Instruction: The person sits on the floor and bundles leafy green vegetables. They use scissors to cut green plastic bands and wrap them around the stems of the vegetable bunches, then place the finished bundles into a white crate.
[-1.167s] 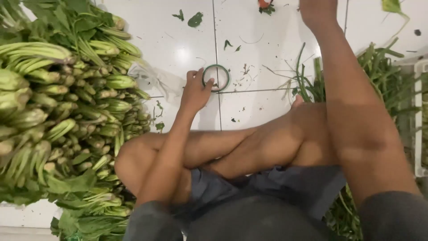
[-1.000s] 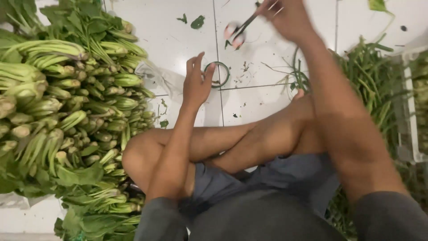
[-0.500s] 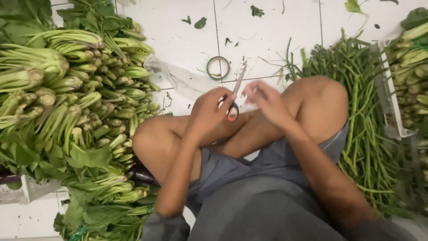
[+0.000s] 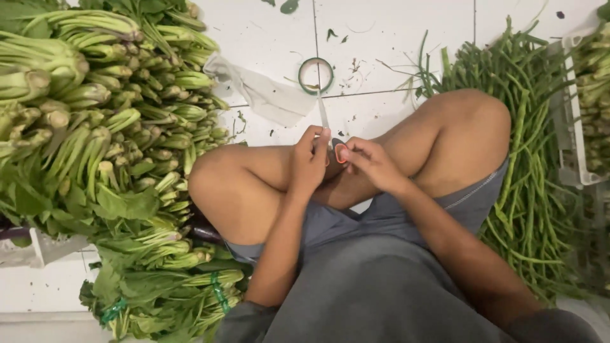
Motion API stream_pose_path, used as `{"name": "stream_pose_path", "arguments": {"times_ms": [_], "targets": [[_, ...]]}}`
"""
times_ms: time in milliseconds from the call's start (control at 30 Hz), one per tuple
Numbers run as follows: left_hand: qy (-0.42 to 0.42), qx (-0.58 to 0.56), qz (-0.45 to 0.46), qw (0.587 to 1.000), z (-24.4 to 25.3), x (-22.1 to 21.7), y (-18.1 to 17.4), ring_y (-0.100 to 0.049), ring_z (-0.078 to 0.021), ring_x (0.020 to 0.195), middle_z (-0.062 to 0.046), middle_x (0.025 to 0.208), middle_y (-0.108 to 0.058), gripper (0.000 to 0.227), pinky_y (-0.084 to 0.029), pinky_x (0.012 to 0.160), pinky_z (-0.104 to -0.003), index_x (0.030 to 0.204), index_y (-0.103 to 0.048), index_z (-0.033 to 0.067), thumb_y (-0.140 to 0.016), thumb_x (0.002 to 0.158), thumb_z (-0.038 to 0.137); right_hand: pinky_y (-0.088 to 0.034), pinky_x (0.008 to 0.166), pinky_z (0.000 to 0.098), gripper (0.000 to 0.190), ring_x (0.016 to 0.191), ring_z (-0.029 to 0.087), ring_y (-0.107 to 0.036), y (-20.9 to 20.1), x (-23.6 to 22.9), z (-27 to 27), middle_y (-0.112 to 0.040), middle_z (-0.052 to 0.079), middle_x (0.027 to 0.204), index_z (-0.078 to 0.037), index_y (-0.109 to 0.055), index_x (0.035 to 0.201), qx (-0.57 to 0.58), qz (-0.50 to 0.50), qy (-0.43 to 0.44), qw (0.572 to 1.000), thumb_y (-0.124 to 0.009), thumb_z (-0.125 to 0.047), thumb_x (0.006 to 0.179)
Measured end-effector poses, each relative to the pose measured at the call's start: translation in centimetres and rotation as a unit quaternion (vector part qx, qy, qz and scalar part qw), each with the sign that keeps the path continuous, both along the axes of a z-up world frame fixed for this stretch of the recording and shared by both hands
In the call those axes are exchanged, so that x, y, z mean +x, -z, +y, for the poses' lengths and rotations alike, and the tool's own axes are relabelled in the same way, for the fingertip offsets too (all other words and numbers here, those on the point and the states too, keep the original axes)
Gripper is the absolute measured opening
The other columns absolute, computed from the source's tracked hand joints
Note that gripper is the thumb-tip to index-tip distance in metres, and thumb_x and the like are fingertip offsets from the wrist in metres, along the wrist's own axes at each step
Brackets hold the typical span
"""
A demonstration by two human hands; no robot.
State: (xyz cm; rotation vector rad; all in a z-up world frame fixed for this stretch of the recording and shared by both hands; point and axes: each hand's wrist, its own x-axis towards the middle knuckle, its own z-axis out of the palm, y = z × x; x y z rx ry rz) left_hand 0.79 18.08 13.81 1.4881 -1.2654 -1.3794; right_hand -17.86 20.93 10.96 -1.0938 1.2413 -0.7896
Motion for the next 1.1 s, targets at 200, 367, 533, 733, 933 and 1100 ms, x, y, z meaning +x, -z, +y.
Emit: {"name": "stream_pose_path", "arguments": {"times_ms": [200, 367, 533, 733, 933, 1100], "targets": [[-0.009, -0.019, 0.082, 0.996, 0.1, -0.2, 1.4, -0.047, -0.0108, 0.044, -0.001, 0.043, -0.05, 0.023, -0.046, 0.056, -0.024, 0.089, -0.067, 0.0166, -0.059, 0.107, 0.027, -0.051, 0.064, 0.0283, 0.023, 0.072, 0.017, -0.067, -1.8, 0.1, -0.6, -0.059, 0.005, 0.081, -0.005, -0.059, 0.091, 0.013, -0.115, 0.078, 0.99, -0.056, -0.02, 0.109], [-0.025, -0.044, 0.069, 0.996, -0.1, -0.1, 1.8, -0.045, -0.0092, 0.043, 0.0, 0.041, -0.048, 0.025, -0.043, 0.054, -0.023, 0.088, -0.069, 0.0172, -0.057, 0.108, 0.027, -0.053, 0.069, 0.0284, 0.022, 0.076, 0.016, -0.069, -2.4, 0.5, -0.8, -0.066, 0.006, 0.078, -0.003, -0.065, 0.088, -0.026, -0.032, -0.002, 0.999, -0.07, -0.02, 0.102], [-0.013, -0.039, 0.006, 0.999, 0.6, -0.7, 0.6, -0.054, -0.0147, 0.056, -0.009, 0.054, -0.057, 0.033, -0.05, 0.062, -0.032, 0.091, -0.066, 0.0175, -0.047, 0.112, 0.034, -0.054, 0.07, 0.0273, 0.021, 0.077, 0.012, -0.067, -2.7, 0.4, -0.5, -0.069, 0.004, 0.076, -0.005, -0.069, 0.087, -0.033, -0.006, -0.031, 0.999, -0.075, -0.021, 0.098], [-0.009, -0.082, -0.011, 0.997, 0.8, -1.2, 0.0, -0.066, -0.0316, 0.065, -0.013, 0.065, -0.063, 0.032, -0.054, 0.068, -0.041, 0.095, -0.064, 0.0149, -0.044, 0.113, 0.031, -0.051, 0.072, 0.0284, 0.024, 0.073, 0.012, -0.064, -2.2, 0.2, -0.4, -0.068, 0.005, 0.071, -0.008, -0.064, 0.082, -0.037, -0.006, -0.056, 0.998, -0.076, -0.021, 0.097], [0.028, -0.029, 0.033, 0.999, 0.5, -1.5, -1.4, -0.07, -0.0224, 0.057, -0.006, 0.052, -0.063, 0.025, -0.057, 0.067, -0.034, 0.1, -0.06, 0.0172, -0.044, 0.111, 0.034, -0.046, 0.091, 0.0244, 0.026, 0.089, 0.004, -0.058, -6.8, 2.4, -0.7, -0.062, -0.009, 0.088, -0.015, -0.066, 0.094, 0.134, -0.11, 0.114, 0.978, -0.062, -0.037, 0.106], [0.022, -0.053, -0.005, 0.998, 0.0, -1.2, -1.6, -0.07, -0.031, 0.063, -0.013, 0.056, -0.063, 0.031, -0.056, 0.068, -0.041, 0.098, -0.058, 0.0143, -0.04, 0.113, 0.036, -0.052, 0.085, 0.0275, 0.022, 0.088, 0.011, -0.063, -4.2, 0.8, -0.9, -0.068, 0.005, 0.097, -0.005, -0.064, 0.119, 0.096, -0.159, 0.05, 0.981, -0.064, -0.017, 0.101]]}}
